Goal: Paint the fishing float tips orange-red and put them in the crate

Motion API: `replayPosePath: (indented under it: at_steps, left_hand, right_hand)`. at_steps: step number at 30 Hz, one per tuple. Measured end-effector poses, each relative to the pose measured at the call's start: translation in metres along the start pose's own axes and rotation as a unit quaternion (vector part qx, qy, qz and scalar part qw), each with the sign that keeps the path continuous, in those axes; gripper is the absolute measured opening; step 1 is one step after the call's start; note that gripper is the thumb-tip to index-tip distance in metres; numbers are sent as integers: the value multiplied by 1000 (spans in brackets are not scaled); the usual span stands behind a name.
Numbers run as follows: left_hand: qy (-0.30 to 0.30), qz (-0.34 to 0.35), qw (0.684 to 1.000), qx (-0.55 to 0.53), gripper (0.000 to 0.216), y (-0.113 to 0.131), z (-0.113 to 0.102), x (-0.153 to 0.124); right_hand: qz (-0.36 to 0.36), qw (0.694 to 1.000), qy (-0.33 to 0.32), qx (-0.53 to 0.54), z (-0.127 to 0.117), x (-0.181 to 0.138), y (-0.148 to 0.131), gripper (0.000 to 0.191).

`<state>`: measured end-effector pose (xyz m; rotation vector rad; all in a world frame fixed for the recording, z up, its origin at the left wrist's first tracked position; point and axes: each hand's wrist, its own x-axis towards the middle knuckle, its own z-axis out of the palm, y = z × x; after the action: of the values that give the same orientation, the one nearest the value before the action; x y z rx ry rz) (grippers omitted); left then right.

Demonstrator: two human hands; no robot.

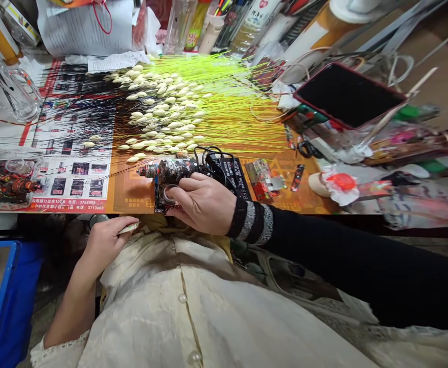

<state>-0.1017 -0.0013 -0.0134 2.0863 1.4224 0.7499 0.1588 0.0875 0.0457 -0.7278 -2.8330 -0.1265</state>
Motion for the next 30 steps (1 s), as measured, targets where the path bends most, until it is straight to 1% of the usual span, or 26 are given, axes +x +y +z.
replayPosePath:
  at_steps: [3,9,11,14,16,20,23,27,30]
  left_hand:
    - [2,-4,1000,6,24,1,-2,-2]
    - [8,1,1000,5,23,0,-4,-3]
    - [3,2,1000,6,23,0,-3,-1]
    - [-6,11,1000,12,22,3,-3,4]
    - [-11,20,1000,16,21,5,-2,9]
    - [-15,27,999,22,20,9,0,17]
    - [-21,26,999,24,21,10,0,19]
    - [-17,27,999,23,22,13,-2,16]
    - [-10,24,999,19,21,14,-5,12]
  right_hand:
    - [0,1000,18,-2,-3,-1,1,29]
    - [-5,994,107,-14,-24,-14,5,17]
    - [19,992,125,-23,-31,-23,10,13]
    - [85,986,138,-46,-36,-37,20,13]
    - [113,982,139,-60,-36,-45,26,13]
    - [131,982,125,-46,-32,-50,37,16]
    - [127,986,105,8,-29,-42,48,22]
    - [94,988,84,92,-25,-22,65,29]
    - [87,988,65,112,-23,-11,77,29]
